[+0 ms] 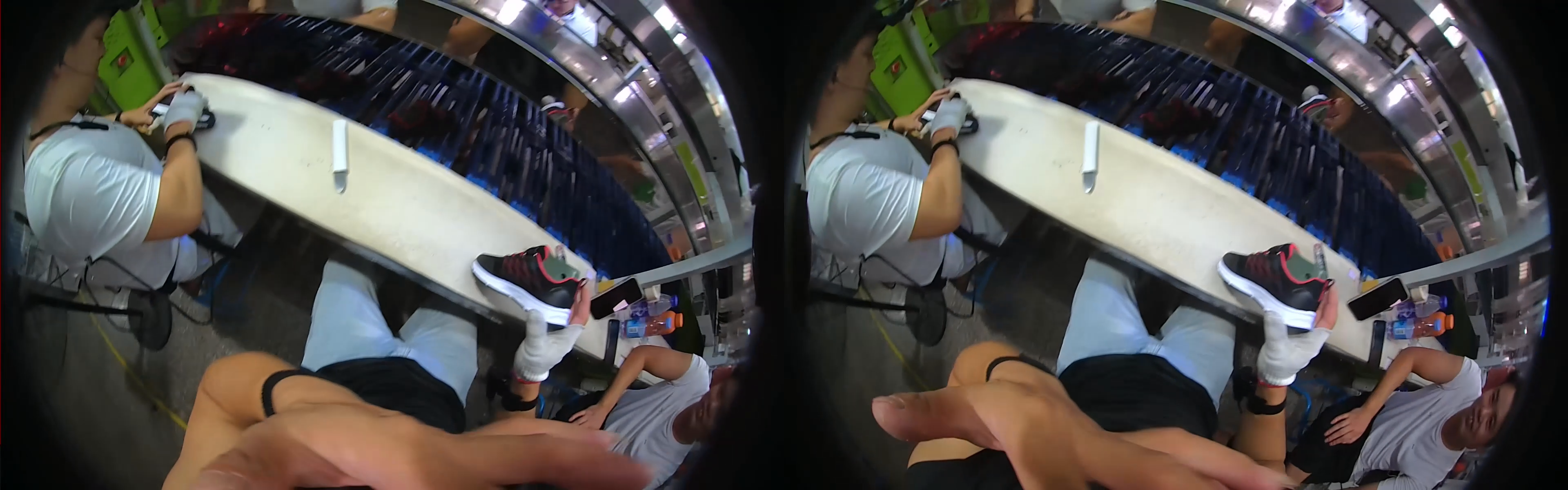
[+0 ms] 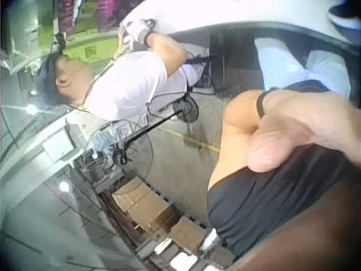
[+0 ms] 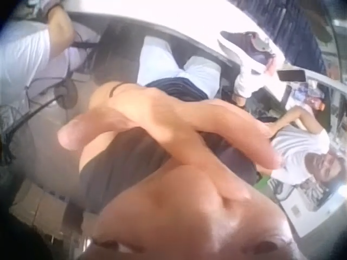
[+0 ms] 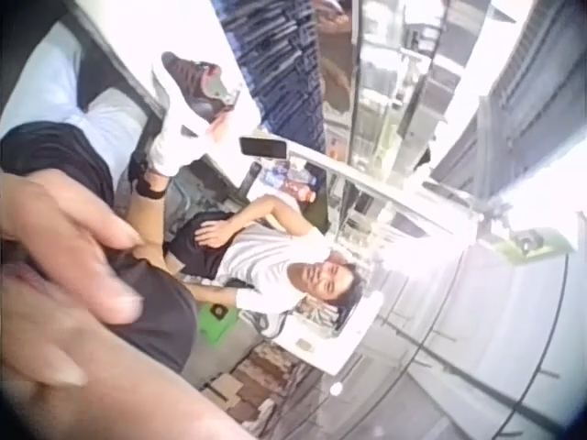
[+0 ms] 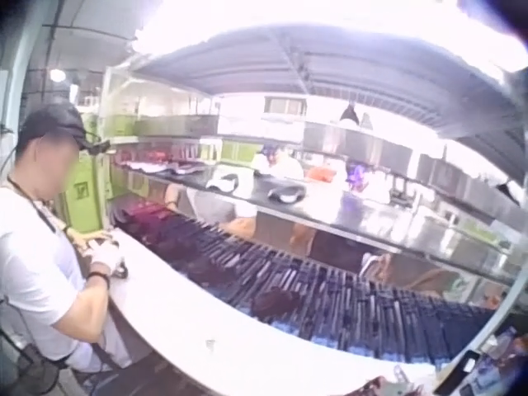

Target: Inspecting and assembling shoe uppers and soles on a factory conveyor line.

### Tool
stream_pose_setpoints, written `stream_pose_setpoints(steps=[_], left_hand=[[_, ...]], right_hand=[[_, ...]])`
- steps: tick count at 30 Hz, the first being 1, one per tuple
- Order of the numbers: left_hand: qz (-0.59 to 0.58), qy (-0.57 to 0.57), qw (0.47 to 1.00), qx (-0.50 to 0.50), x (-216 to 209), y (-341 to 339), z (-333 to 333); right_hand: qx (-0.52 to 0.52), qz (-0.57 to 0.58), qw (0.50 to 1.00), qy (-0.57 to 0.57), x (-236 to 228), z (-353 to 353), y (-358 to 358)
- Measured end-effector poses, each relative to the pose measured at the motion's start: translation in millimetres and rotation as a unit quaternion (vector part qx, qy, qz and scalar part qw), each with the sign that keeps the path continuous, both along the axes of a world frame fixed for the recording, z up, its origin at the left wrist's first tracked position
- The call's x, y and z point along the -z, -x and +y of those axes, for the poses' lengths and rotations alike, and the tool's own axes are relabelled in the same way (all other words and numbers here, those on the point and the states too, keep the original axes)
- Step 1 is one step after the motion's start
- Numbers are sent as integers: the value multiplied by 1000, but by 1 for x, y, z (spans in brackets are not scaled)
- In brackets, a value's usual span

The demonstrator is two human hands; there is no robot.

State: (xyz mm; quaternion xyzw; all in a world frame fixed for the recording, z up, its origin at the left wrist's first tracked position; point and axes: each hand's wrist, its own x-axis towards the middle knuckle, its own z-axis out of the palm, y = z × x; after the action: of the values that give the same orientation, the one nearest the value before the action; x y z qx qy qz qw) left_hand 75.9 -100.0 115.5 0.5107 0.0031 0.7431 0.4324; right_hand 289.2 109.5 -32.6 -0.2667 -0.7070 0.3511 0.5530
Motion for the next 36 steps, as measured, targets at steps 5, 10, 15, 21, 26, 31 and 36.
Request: stream_pose_setpoints(steps=[5,10,15,21,26,31,36], left_hand=[[-52,151,984,75,34,37,-14],[120,325,931,-116,109,76,12],[372,463,781,-192,63,102,68],[488,392,734,-265,95,148,183],[695,301,507,-411,106,178,270],[768,353,341,-411,136,232,340],[746,294,435,-410,242,332,382]], right_hand=[[50,74,995,53,-12,-6,6],[94,247,948,-177,-81,32,16],[150,142,851,-484,-291,138,80],[143,-80,928,-334,-336,220,129],[228,-414,847,-245,-225,270,118],[178,-452,863,-142,-234,255,128],[195,-380,891,-152,-234,247,149]])
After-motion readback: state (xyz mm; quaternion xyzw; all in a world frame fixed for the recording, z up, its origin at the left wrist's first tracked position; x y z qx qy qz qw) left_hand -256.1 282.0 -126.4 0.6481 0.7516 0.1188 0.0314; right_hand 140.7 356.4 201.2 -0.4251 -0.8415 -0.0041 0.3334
